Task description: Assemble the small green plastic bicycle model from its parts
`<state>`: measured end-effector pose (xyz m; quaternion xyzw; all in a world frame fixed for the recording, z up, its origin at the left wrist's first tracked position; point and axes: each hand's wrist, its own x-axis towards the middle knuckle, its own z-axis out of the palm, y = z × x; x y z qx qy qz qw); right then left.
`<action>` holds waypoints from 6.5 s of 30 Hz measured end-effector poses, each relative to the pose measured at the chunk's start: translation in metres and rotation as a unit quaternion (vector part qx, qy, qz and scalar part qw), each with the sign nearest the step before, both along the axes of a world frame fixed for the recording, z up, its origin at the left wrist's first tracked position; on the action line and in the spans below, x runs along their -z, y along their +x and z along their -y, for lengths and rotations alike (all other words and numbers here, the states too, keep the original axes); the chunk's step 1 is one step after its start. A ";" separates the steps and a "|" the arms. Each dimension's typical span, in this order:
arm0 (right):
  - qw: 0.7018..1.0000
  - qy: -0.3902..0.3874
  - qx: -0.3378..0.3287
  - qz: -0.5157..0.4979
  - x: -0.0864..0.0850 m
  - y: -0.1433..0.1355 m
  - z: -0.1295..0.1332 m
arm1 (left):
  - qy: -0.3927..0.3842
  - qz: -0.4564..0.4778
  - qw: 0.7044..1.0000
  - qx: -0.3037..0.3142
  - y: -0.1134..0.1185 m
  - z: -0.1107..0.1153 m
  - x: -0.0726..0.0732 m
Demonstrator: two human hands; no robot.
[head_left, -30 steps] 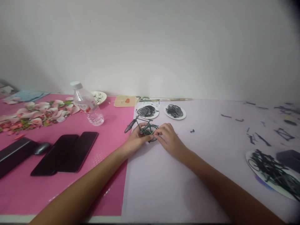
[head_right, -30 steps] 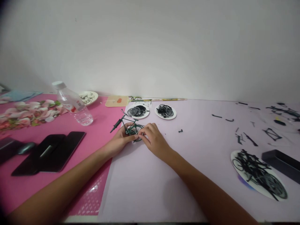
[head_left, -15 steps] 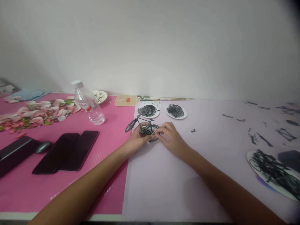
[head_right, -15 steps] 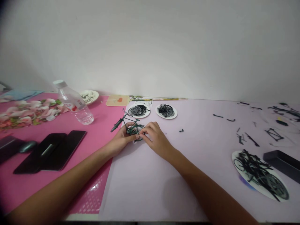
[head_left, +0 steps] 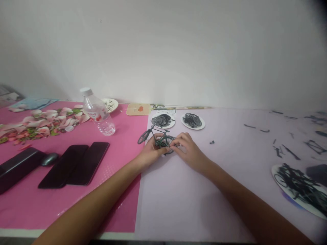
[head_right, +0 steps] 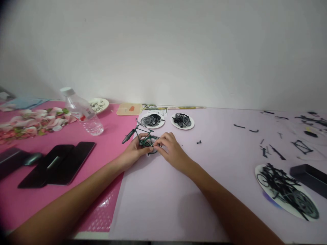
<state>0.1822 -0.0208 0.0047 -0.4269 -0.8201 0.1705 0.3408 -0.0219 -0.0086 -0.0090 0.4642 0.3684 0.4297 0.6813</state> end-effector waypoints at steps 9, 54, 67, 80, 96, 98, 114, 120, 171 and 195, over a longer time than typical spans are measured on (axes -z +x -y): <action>1.000 -0.008 0.004 -0.006 0.001 -0.001 0.000 | 0.005 -0.010 1.000 -0.004 0.000 -0.001 0.003; 0.998 -0.001 0.027 -0.054 0.004 -0.002 0.001 | 0.073 -0.035 0.996 -0.035 0.005 0.003 0.012; 0.996 -0.029 0.030 -0.075 0.004 -0.001 0.000 | 0.068 -0.034 0.997 -0.032 0.006 0.001 0.016; 0.993 -0.079 0.038 -0.084 0.002 0.000 -0.001 | 0.086 -0.029 0.995 -0.033 0.005 0.002 0.019; 0.971 -0.186 0.046 -0.142 0.002 0.002 -0.005 | 0.068 -0.038 0.997 -0.031 0.005 0.004 0.014; 0.971 -0.184 0.046 -0.145 0.002 0.001 -0.005 | 0.065 -0.036 0.997 -0.032 0.006 0.004 0.013; 0.972 -0.191 0.043 -0.132 0.000 0.004 -0.005 | 0.055 -0.045 0.997 -0.026 0.006 0.004 0.010; 0.969 -0.204 0.043 -0.135 -0.003 0.005 -0.006 | 0.058 -0.017 0.998 0.005 0.004 0.002 0.011; 0.967 -0.213 0.024 -0.135 0.000 0.009 -0.009 | 0.044 -0.084 0.995 0.019 -0.003 -0.003 0.002; 0.968 -0.209 0.013 -0.142 0.000 0.009 -0.008 | 0.021 -0.068 0.997 0.031 -0.003 -0.008 0.002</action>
